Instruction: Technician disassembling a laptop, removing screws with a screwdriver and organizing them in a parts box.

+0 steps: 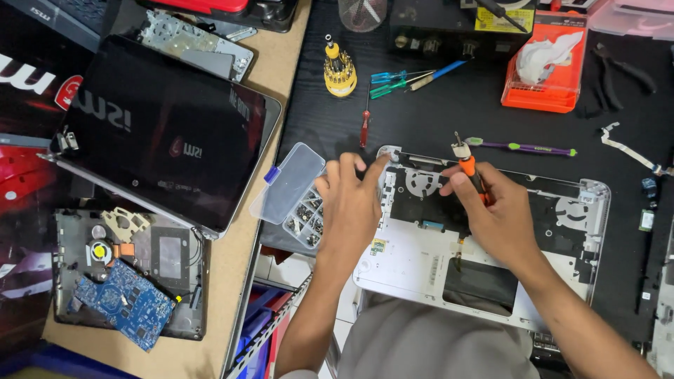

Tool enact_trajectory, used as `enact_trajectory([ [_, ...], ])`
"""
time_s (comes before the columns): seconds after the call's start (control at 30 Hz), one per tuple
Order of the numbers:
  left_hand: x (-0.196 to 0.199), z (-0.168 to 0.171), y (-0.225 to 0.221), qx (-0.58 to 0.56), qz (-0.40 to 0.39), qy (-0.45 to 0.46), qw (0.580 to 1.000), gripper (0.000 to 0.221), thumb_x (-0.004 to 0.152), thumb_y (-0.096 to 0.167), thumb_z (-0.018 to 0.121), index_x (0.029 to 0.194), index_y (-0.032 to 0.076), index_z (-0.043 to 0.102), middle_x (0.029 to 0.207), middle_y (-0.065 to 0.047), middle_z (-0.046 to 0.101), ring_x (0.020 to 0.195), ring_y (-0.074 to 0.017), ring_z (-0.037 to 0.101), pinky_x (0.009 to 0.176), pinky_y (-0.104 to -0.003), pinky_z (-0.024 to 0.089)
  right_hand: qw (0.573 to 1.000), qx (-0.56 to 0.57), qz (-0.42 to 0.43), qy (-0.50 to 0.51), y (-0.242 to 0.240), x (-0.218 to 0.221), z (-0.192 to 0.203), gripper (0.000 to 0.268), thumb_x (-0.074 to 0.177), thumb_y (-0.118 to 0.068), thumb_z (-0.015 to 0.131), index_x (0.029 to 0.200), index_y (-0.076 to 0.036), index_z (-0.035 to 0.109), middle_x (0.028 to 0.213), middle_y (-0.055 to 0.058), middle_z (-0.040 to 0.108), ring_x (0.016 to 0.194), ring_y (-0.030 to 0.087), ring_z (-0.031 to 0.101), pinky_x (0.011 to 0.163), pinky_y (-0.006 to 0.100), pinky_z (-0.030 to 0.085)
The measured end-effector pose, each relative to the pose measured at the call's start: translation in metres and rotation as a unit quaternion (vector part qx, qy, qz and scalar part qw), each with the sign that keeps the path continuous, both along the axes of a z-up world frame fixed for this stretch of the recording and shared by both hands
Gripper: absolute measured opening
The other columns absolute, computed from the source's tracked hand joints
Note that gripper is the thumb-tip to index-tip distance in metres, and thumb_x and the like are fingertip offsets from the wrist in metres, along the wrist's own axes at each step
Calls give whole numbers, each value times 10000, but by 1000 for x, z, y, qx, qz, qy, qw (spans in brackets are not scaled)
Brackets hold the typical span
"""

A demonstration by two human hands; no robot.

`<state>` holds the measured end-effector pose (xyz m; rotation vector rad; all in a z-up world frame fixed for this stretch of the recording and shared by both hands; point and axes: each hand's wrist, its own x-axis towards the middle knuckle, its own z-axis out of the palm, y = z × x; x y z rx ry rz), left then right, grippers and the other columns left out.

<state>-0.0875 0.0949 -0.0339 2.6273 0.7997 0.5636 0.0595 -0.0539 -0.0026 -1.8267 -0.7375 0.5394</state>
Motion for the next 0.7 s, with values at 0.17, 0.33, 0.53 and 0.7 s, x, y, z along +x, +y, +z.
enact_trajectory([
  [0.17,5,-4,-3,40,12,2,999,447,843,-19,695,1254,153,668,1035,-44,412,940,-279,435,787,-430,313,1000,-5,-10,-4,-5,-1,-6,149,1032,-170,665,1052,-72,775,644,87,670,511,115,440,538,254,382],
  [0.33,5,-2,-5,46,24,16,999,376,873,5,690,1228,129,693,1042,-51,433,936,-270,441,786,-419,311,1000,0,-22,-1,-9,-3,-7,128,1019,-164,689,1030,-76,780,594,88,619,521,109,438,545,249,380],
  [0.53,7,-1,-4,97,35,44,994,305,856,35,706,1146,133,715,1061,-49,433,935,-265,444,765,-411,306,999,25,-9,-36,3,5,-23,146,935,-113,797,1072,-68,778,689,113,672,568,114,477,568,270,402],
  [0.7,7,-7,-4,85,29,59,994,387,820,53,763,1190,139,689,1076,-52,436,945,-267,446,778,-418,325,984,62,88,-142,33,2,-22,338,743,-51,919,1019,22,738,777,162,734,535,226,587,536,333,477],
])
